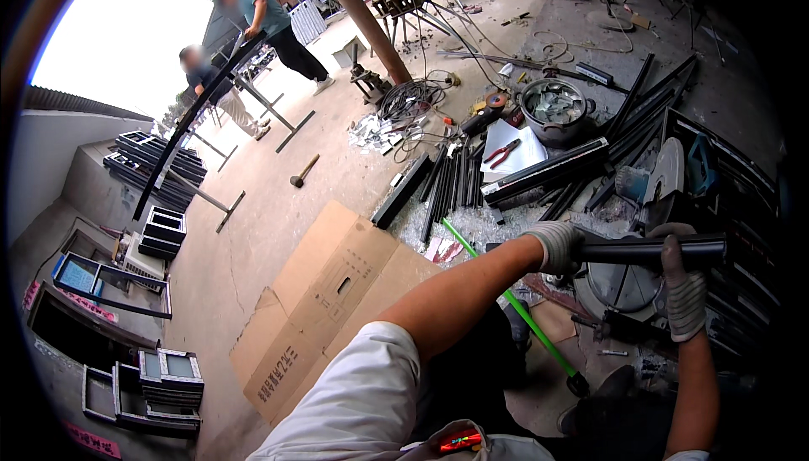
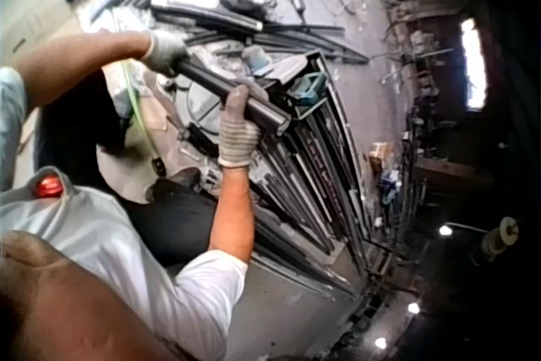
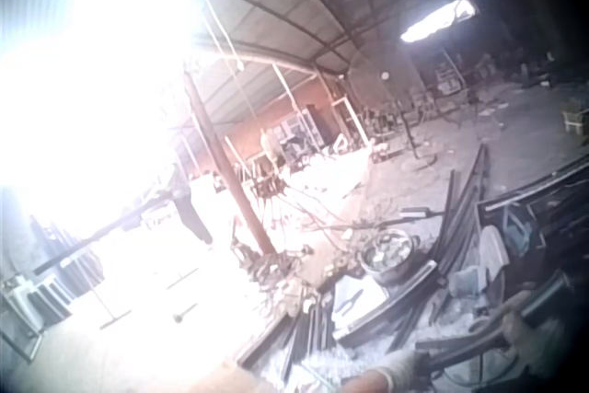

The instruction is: The person measures a black metal profile with a tape measure, marks a cut line with a marker, and uses a miter saw to cut the profile. The person repeats the process for another profile, handling each piece individually and placing cut pieces aside.

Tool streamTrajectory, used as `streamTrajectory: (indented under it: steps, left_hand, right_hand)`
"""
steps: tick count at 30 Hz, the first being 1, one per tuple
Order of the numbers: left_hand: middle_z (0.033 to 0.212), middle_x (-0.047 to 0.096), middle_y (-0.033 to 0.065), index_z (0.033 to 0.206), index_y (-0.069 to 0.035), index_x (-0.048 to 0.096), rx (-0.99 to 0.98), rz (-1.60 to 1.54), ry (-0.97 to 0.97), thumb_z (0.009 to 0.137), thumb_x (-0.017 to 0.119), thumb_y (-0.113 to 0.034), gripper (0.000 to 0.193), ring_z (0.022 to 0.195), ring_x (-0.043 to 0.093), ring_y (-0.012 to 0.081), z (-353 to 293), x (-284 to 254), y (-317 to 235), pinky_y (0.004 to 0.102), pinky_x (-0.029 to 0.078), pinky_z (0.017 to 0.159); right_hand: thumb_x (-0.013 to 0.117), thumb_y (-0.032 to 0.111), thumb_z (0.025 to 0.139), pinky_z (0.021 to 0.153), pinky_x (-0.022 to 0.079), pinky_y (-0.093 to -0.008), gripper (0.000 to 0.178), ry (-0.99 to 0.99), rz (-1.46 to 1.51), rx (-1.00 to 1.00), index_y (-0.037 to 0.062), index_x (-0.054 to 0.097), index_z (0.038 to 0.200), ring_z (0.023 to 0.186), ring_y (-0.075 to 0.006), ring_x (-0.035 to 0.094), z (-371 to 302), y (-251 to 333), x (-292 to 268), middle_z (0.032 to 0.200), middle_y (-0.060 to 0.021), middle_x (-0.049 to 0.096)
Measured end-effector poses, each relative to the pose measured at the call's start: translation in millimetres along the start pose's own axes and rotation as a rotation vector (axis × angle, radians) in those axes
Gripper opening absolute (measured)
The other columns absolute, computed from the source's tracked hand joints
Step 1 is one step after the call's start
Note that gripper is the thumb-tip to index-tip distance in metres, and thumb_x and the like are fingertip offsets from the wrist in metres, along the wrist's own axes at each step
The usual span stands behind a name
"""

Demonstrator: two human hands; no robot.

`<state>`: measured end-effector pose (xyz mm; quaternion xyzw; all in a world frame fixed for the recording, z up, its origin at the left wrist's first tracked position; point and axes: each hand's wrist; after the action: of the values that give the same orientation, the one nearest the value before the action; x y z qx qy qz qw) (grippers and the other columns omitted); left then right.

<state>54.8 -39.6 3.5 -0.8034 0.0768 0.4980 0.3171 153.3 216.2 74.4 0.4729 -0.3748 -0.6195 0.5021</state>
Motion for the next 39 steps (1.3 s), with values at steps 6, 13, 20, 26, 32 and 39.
streamTrajectory:
  steps: [6,13,20,26,32,39]
  left_hand:
    - [0.092,0.074,0.0165,0.104,-0.008,0.073,0.013,-0.056,-0.012,0.074,0.082,-0.033,0.039,0.089,0.072,0.0358,-5,-7,-7,0.044,0.056,0.081]
    - [0.092,0.075,0.016,0.105,-0.008,0.073,0.012,-0.089,-0.033,0.075,0.081,-0.031,0.039,0.088,0.073,0.0348,-10,-10,-10,0.0429,0.057,0.08]
    - [0.088,0.075,0.0138,0.103,-0.009,0.073,0.009,-0.118,0.004,0.075,0.081,-0.031,0.037,0.085,0.073,0.0323,-15,-19,-19,0.042,0.056,0.078]
    - [0.088,0.075,0.0131,0.101,-0.009,0.073,0.015,-0.145,-0.001,0.073,0.082,-0.031,0.037,0.085,0.073,0.0318,-15,-18,-18,0.042,0.056,0.077]
    - [0.088,0.075,0.0131,0.101,-0.01,0.074,0.015,-0.097,-0.001,0.072,0.082,-0.031,0.037,0.085,0.073,0.032,-11,-16,-18,0.0419,0.056,0.077]
    - [0.088,0.075,0.0136,0.101,-0.01,0.074,0.022,-0.103,-0.015,0.073,0.082,-0.031,0.036,0.086,0.073,0.0323,-11,-15,-17,0.042,0.056,0.077]
  right_hand:
    - [0.059,0.044,0.103,0.072,0.054,-0.024,0.037,0.004,0.051,0.043,0.008,0.063,0.11,0.086,-0.0101,0.064,-1,0,-4,0.097,-0.0034,0.065]
    - [0.062,0.046,0.101,0.066,0.048,-0.0236,0.039,-0.09,0.089,0.034,0.0076,0.065,0.107,0.075,-0.0073,0.056,-1,4,3,0.092,-0.0015,0.062]
    - [0.06,0.047,0.101,0.065,0.046,-0.0224,0.039,-0.116,0.031,-0.008,0.0085,0.065,0.107,0.076,-0.0063,0.055,0,2,1,0.091,-0.001,0.061]
    - [0.059,0.046,0.101,0.065,0.045,-0.0224,0.038,-0.1,0.035,0.009,0.0088,0.065,0.105,0.075,-0.0063,0.054,-1,11,0,0.09,-0.0006,0.06]
    - [0.059,0.044,0.101,0.07,0.045,-0.0245,0.036,-0.103,0.059,-0.008,0.0079,0.065,0.103,0.077,-0.0076,0.054,1,9,-1,0.09,-0.0005,0.061]
    - [0.06,0.041,0.102,0.07,0.046,-0.0244,0.035,-0.111,0.067,0.004,0.0069,0.065,0.105,0.078,-0.0073,0.054,1,7,-3,0.091,-0.0012,0.063]
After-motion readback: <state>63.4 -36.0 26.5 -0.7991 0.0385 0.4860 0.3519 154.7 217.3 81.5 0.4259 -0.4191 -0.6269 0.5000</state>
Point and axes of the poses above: each hand's wrist, its own z-axis towards the middle knuckle, its own x-axis out of the palm, y = z × x
